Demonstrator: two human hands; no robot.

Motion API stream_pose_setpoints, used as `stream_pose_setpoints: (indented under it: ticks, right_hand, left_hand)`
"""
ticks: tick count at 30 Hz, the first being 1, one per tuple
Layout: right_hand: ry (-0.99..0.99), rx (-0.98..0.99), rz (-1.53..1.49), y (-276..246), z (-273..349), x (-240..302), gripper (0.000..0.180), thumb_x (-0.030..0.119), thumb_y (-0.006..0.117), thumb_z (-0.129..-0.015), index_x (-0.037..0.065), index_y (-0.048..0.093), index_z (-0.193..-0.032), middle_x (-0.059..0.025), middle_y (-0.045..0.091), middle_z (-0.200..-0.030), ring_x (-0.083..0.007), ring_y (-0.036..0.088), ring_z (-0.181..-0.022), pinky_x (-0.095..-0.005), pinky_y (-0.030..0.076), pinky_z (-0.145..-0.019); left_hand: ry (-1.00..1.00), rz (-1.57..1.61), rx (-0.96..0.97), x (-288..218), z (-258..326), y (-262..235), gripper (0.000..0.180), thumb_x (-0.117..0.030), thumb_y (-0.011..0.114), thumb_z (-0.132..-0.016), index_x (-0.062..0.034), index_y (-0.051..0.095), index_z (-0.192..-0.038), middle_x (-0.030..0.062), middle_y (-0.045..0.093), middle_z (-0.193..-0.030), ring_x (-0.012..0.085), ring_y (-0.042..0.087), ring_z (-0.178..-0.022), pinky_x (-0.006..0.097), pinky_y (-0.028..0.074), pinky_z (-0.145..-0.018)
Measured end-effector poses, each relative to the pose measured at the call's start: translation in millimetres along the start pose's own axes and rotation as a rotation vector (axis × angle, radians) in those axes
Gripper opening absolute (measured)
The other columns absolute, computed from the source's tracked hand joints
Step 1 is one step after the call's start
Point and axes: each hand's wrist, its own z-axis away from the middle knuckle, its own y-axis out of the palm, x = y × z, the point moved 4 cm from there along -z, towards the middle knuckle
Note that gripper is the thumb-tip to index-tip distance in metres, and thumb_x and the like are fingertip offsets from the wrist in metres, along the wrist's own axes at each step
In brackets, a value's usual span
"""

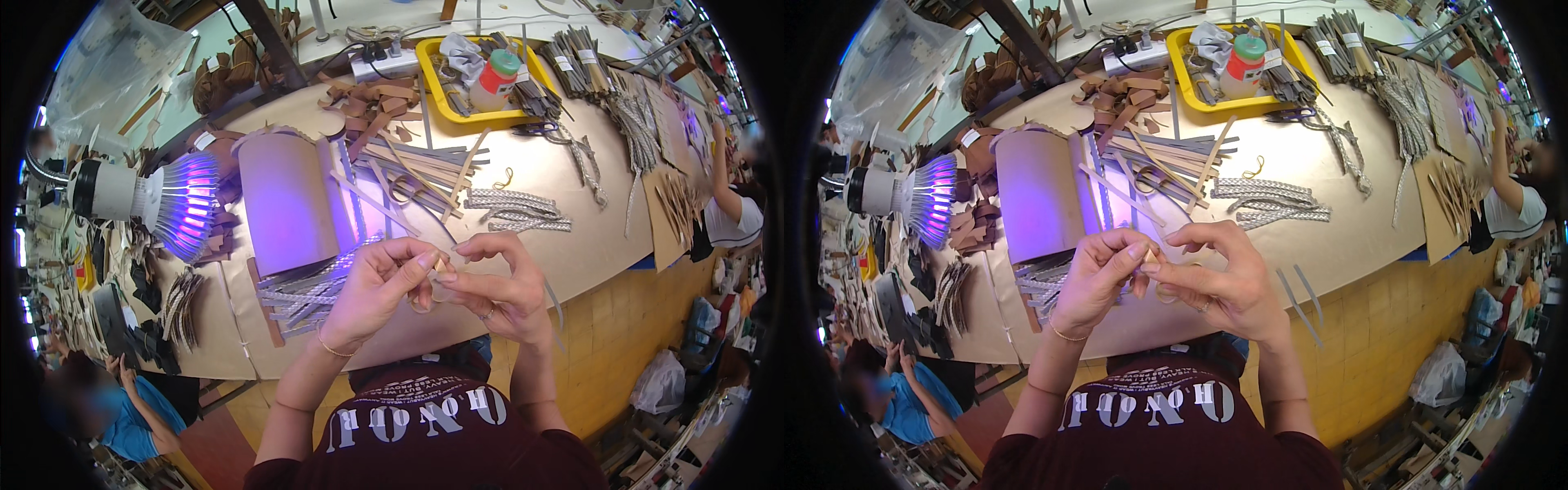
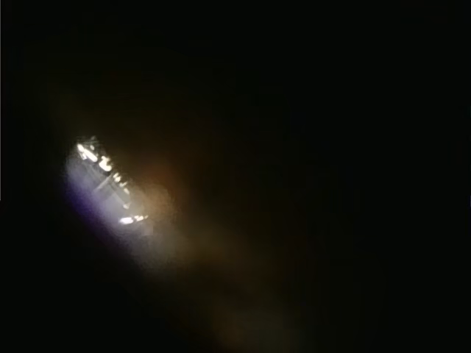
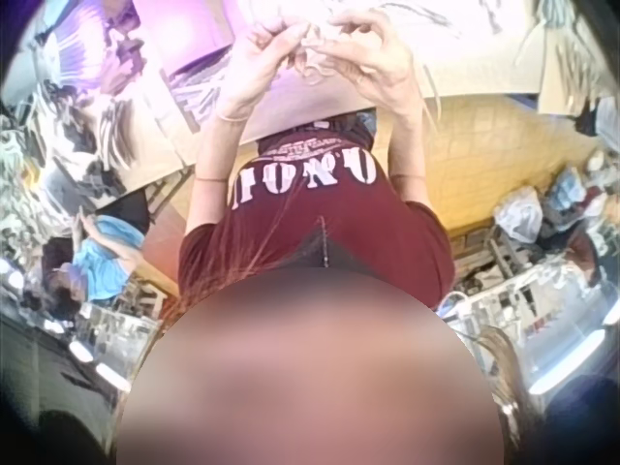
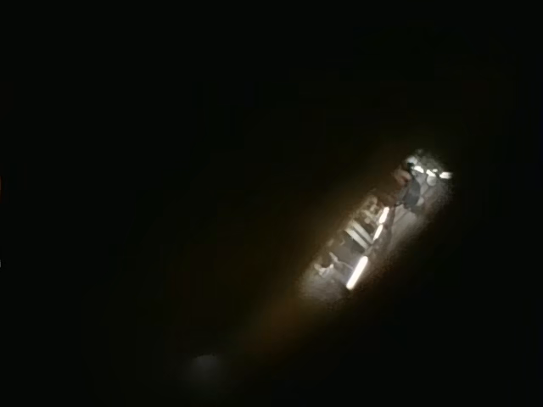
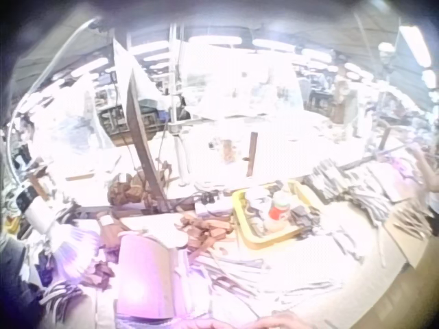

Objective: The person repeatedly picks up silver braided straps and aligns them with flat strips on a workbench, then ties small rubber bands around the ends to secure them. The person handles each strap one at a time, placing finished units on the table.

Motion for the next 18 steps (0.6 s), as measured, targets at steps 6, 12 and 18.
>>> stream_pose_setpoints:
  ticks: [6,12,18]
  right_hand:
    - [0.066,-0.01,-0.012,3,2,4,0.027,0.017,0.081,-0.073,0.017,0.077,-0.1,-0.0053,0.063,-0.109,-0.0244,0.059,-0.097,-0.0362,0.048,-0.083]
    - [0.025,-0.195,-0.592,-26,30,3,0.017,0.016,0.076,-0.082,0.016,0.075,-0.099,-0.0061,0.068,-0.09,-0.0259,0.065,-0.087,-0.0432,0.048,-0.092]
    - [-0.205,-0.665,-0.926,-153,130,21,0.014,0.021,0.062,-0.097,0.015,0.07,-0.106,-0.0012,0.065,-0.092,-0.0178,0.062,-0.072,-0.0422,0.048,-0.084]
  left_hand:
    - [-0.05,0.022,-0.033,14,-1,7,0.021,-0.019,0.057,-0.101,0.0003,0.067,-0.1,0.0036,0.067,-0.082,0.0071,0.058,-0.061,0.02,0.045,-0.056]
    - [0.064,0.282,-0.134,24,-6,-12,0.02,-0.018,0.056,-0.101,-0.001,0.065,-0.105,0.0016,0.062,-0.078,0.0063,0.048,-0.059,0.023,0.038,-0.058]
    - [0.174,0.266,-0.347,27,-5,-39,0.021,-0.021,0.054,-0.102,-0.0016,0.063,-0.101,-0.0005,0.057,-0.08,0.0067,0.039,-0.061,0.023,0.032,-0.057]
